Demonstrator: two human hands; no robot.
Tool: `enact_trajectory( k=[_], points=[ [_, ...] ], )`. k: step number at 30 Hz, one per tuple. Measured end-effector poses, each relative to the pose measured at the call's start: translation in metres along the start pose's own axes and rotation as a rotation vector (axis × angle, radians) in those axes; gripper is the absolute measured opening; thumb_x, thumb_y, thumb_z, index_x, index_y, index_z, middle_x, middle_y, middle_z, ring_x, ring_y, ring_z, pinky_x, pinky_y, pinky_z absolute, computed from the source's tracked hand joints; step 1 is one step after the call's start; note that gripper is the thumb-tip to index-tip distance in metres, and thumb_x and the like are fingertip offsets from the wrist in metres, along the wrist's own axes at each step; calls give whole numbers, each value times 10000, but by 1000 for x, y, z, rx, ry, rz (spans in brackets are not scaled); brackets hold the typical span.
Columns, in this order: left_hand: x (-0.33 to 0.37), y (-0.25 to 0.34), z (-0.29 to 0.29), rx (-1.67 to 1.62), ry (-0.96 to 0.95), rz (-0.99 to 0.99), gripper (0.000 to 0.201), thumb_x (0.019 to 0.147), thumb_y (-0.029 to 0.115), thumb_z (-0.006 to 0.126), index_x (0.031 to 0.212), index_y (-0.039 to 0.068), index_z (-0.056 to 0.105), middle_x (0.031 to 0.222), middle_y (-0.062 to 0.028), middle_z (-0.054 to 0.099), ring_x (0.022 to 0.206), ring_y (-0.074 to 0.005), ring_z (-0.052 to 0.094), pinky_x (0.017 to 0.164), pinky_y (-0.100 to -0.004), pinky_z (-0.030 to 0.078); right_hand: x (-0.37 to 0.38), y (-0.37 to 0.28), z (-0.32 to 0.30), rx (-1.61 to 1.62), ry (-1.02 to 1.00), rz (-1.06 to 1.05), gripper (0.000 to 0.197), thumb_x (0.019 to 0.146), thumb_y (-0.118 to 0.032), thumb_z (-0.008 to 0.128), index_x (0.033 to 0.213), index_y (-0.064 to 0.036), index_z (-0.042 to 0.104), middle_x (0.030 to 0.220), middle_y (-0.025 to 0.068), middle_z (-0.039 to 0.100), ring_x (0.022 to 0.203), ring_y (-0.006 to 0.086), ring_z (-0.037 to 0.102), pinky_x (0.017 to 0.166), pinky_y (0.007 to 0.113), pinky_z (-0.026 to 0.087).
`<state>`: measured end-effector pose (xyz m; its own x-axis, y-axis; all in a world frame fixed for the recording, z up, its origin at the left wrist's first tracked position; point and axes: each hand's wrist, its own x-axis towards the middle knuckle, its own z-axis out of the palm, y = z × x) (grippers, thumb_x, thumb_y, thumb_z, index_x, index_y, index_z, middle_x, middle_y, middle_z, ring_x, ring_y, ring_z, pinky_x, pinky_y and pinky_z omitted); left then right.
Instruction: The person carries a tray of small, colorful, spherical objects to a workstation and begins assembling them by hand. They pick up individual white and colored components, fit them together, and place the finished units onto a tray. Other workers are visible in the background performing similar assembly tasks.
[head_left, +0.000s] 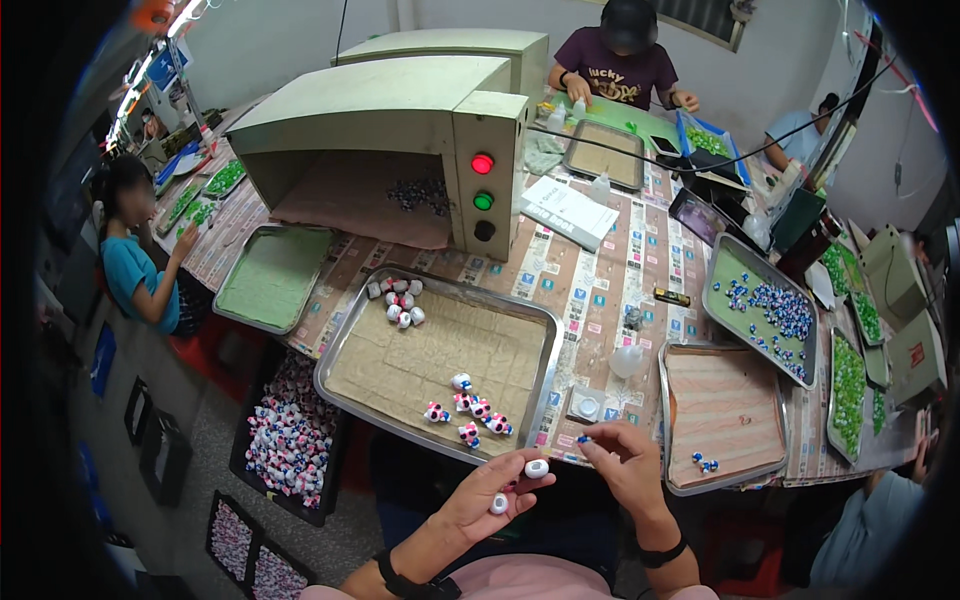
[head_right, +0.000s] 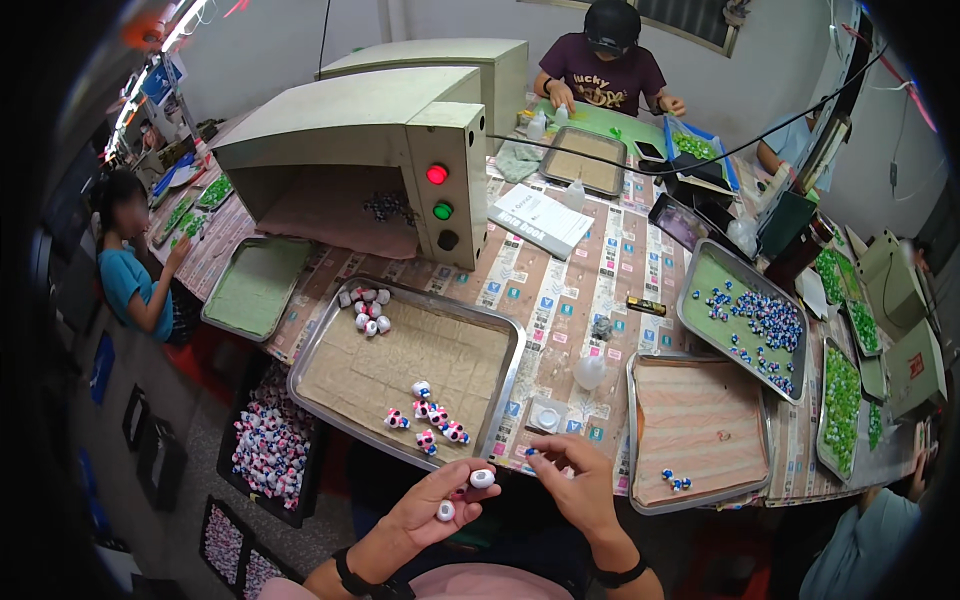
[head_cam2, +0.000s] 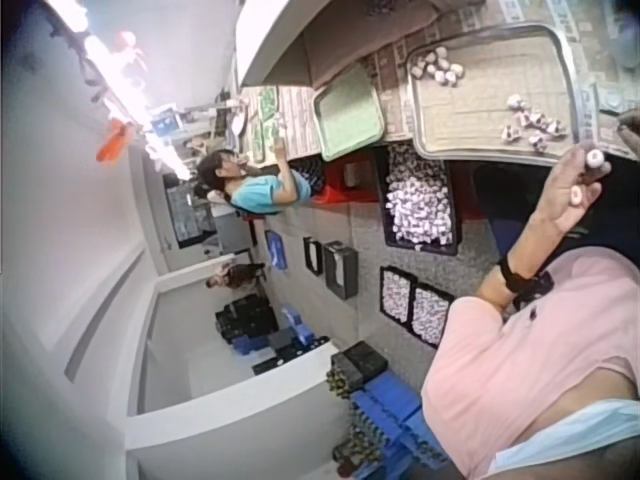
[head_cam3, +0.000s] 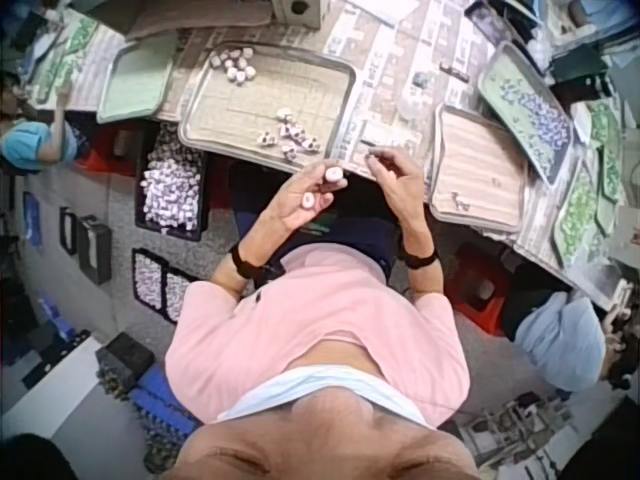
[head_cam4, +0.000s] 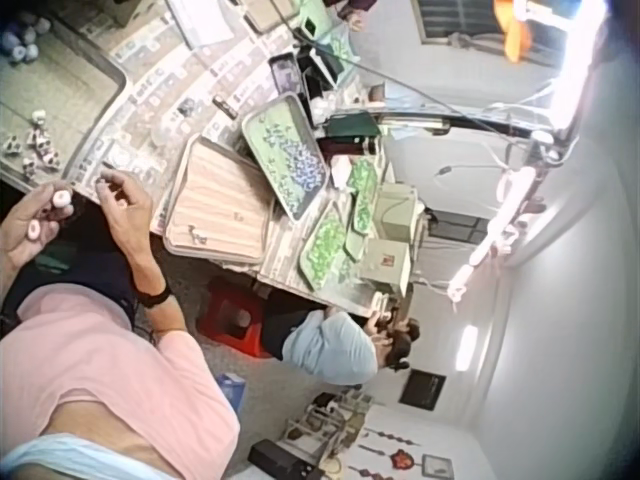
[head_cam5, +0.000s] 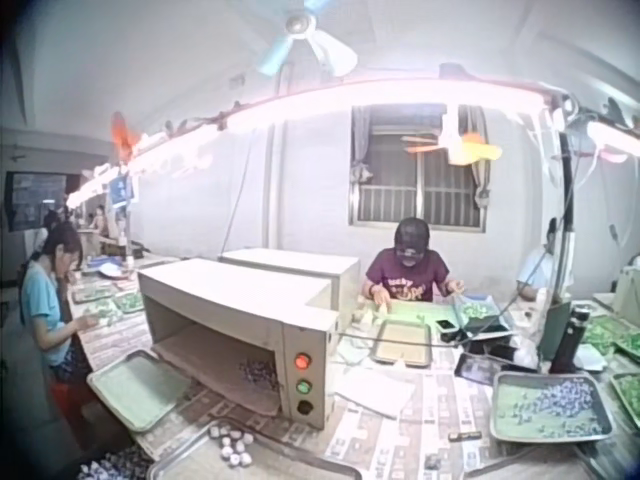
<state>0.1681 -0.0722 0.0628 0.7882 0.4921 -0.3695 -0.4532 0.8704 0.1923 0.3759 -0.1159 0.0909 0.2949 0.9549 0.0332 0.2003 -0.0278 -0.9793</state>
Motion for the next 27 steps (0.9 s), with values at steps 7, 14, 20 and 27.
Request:
enact_trajectory(
  k=[7,14,20,27],
  points=[
    [6,-7,7,49,-6,37,311,912,25,546,1220,0,506,1129,-85,587,1025,-160,603,838,-260,546,-30,-10,12,202,-42,11,198,783,4,703,977,12,664,939,67,610,815,110,598,701,219,478],
    [4,-12,2,118,29,64,249,876,13,601,1116,51,547,1062,-54,606,952,-116,617,789,-241,562,-34,-12,20,-22,-16,-133,193,774,3,717,960,17,667,922,78,612,774,103,590,658,203,470],
    [2,-14,4,220,99,93,256,861,24,630,1100,78,558,1036,-19,607,906,-82,614,728,-218,562,-32,-16,25,-79,24,-129,187,761,-9,731,942,7,686,853,73,631,726,98,582,628,202,453],
    [2,-16,6,307,139,161,232,830,7,664,1048,58,602,1008,-33,626,879,-95,620,724,-225,553,-31,-22,25,-174,21,-171,178,742,-46,751,914,-17,711,793,85,656,704,145,601,613,245,453]
  ],
)
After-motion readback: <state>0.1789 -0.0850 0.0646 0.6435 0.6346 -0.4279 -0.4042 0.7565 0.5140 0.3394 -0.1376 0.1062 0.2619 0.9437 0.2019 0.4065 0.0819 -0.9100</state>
